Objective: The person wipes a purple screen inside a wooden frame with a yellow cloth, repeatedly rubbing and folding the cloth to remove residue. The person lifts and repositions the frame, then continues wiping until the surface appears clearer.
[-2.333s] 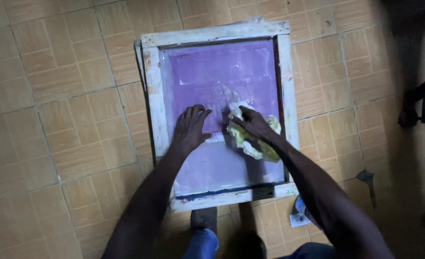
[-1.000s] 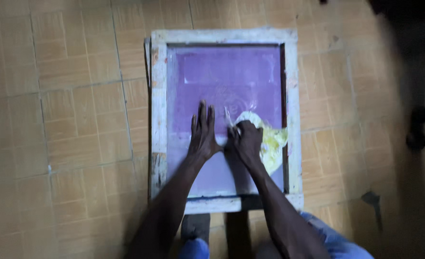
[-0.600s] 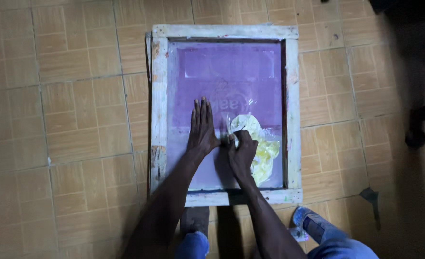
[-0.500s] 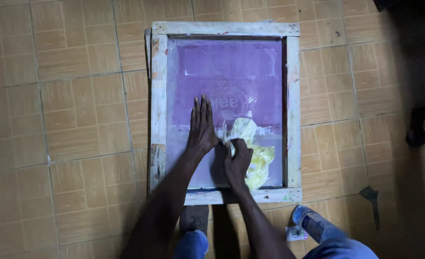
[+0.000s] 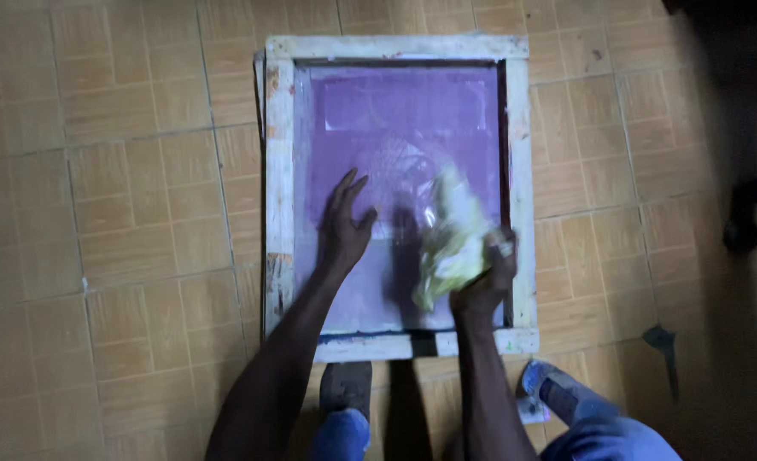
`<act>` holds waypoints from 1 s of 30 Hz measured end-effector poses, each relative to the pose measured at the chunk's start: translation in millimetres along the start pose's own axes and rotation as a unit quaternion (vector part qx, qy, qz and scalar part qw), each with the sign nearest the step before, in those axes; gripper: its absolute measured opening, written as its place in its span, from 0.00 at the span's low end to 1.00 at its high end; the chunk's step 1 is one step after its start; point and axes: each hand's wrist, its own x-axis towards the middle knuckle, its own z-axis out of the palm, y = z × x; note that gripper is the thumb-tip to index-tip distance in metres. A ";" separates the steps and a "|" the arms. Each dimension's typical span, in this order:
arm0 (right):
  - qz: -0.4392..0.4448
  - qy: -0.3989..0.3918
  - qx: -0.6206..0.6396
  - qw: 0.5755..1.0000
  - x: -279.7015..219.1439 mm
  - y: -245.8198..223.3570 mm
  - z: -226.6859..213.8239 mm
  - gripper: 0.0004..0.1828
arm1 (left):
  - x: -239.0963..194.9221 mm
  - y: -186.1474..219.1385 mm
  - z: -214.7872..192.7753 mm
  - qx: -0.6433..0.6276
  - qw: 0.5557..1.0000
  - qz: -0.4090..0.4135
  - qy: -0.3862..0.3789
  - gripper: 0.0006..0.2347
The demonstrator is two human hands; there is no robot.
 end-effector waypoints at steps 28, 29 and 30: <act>-0.232 -0.114 -0.210 0.943 -5.7 -42.7 -11.7 0.09 | -14.0 19.2 14.7 -0.277 0.938 -0.142 0.152 0.23; -0.332 -0.078 -0.285 0.896 -5.8 -47.2 -12.1 0.12 | -7.0 16.4 13.9 -0.266 0.937 -0.118 0.193 0.23; -0.329 -0.080 -0.288 0.896 -11.0 -56.2 -11.2 0.12 | -6.8 13.3 8.8 -0.266 0.936 -0.122 0.194 0.23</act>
